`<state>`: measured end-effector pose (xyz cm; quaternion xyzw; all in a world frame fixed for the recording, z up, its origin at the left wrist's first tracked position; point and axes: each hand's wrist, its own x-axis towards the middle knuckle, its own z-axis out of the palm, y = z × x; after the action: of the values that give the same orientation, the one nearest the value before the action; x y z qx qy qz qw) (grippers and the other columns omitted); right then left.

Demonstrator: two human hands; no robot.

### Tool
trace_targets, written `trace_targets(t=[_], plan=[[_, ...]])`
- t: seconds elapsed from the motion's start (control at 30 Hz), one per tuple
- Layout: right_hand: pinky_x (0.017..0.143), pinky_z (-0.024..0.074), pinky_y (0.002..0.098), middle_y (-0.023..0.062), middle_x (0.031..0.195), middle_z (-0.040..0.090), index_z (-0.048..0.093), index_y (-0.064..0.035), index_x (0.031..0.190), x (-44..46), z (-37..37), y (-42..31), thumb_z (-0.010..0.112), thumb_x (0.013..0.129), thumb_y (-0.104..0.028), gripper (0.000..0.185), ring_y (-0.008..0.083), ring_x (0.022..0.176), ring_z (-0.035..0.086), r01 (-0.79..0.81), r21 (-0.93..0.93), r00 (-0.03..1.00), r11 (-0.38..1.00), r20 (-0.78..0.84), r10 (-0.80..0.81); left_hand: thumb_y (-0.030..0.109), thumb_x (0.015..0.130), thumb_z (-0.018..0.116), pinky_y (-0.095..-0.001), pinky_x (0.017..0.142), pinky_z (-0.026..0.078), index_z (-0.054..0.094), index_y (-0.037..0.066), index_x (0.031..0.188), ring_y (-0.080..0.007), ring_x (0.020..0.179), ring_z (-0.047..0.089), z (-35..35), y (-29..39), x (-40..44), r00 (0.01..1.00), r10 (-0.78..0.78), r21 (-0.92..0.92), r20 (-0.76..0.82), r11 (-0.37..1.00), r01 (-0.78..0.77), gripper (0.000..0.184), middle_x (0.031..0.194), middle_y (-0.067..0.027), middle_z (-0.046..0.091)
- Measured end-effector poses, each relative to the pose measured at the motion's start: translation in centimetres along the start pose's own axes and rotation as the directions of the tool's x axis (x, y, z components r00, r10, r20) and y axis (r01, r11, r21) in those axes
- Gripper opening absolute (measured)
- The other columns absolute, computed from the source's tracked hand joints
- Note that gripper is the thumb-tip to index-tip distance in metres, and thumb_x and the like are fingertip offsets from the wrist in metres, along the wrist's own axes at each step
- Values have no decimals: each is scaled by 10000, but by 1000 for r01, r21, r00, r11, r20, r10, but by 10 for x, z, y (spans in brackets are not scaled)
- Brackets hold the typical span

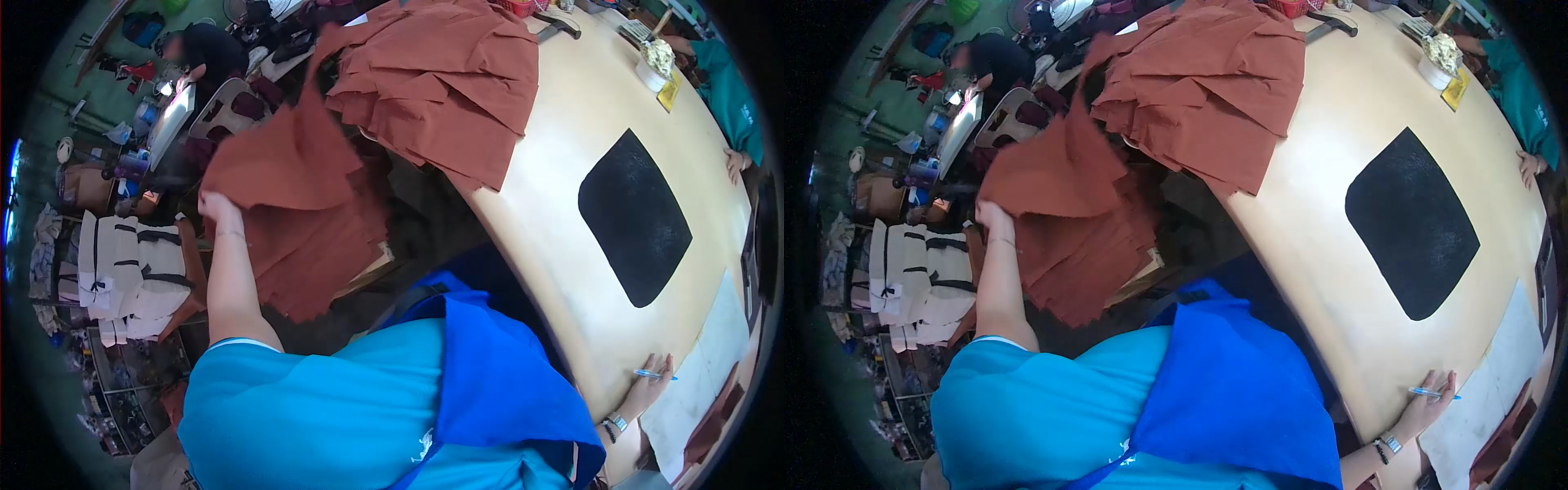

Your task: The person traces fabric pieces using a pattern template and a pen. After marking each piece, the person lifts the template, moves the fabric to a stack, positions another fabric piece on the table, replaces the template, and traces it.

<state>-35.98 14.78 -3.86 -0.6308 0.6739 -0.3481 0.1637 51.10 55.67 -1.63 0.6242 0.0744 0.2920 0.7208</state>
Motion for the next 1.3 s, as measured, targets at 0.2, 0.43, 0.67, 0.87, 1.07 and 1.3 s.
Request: trace_targets(t=[0.2,0.43,0.67,0.87,1.07,1.3], plan=[[1160,276,382,190,1391,483,493,52,1319,-3,1,-5,639,940,-156,457,268,1346,406,32,5,999,999,-26,-32,362,936,586,-581,1017,388,485,91,1345,-405,1348,376,-68,-3,-85,890,366,953,-272,228,197,501,1449,-273,368],[1147,299,397,197,1376,503,513,54,1288,-2,4,1,663,903,-77,433,281,1344,425,27,83,997,996,-71,-21,283,846,684,-563,1063,319,551,136,1269,-375,1330,385,150,45,-227,237,516,-10,823,430,-903,467,1420,-209,416],[1096,363,403,215,1334,550,557,13,1253,-6,2,-14,702,859,-78,430,315,1268,501,30,-46,991,998,-131,-36,228,823,666,-567,941,375,621,209,1138,-292,1259,468,254,90,-385,-345,510,-462,788,119,-879,319,1308,-37,534],[1078,380,397,206,1299,583,563,6,1231,-7,0,-27,709,846,-97,424,325,1246,523,25,-63,991,998,-129,-33,98,871,601,-438,800,498,627,162,1017,-295,942,655,291,121,-436,48,553,-428,832,694,-579,161,988,-89,675],[1056,399,410,177,1295,597,564,-33,1250,-10,2,-26,758,809,-105,487,325,1222,547,138,-62,959,989,-240,-149,91,846,641,-381,644,535,638,152,955,-274,744,675,245,176,-572,-55,746,-726,664,625,-288,125,852,-65,689],[1005,464,389,153,1286,600,501,-36,1343,-39,46,-142,846,648,-70,776,292,1187,582,363,335,924,869,-11,-382,104,795,714,-347,622,526,651,109,908,-255,714,662,114,209,-654,-502,739,-746,449,620,245,129,816,-72,663]])
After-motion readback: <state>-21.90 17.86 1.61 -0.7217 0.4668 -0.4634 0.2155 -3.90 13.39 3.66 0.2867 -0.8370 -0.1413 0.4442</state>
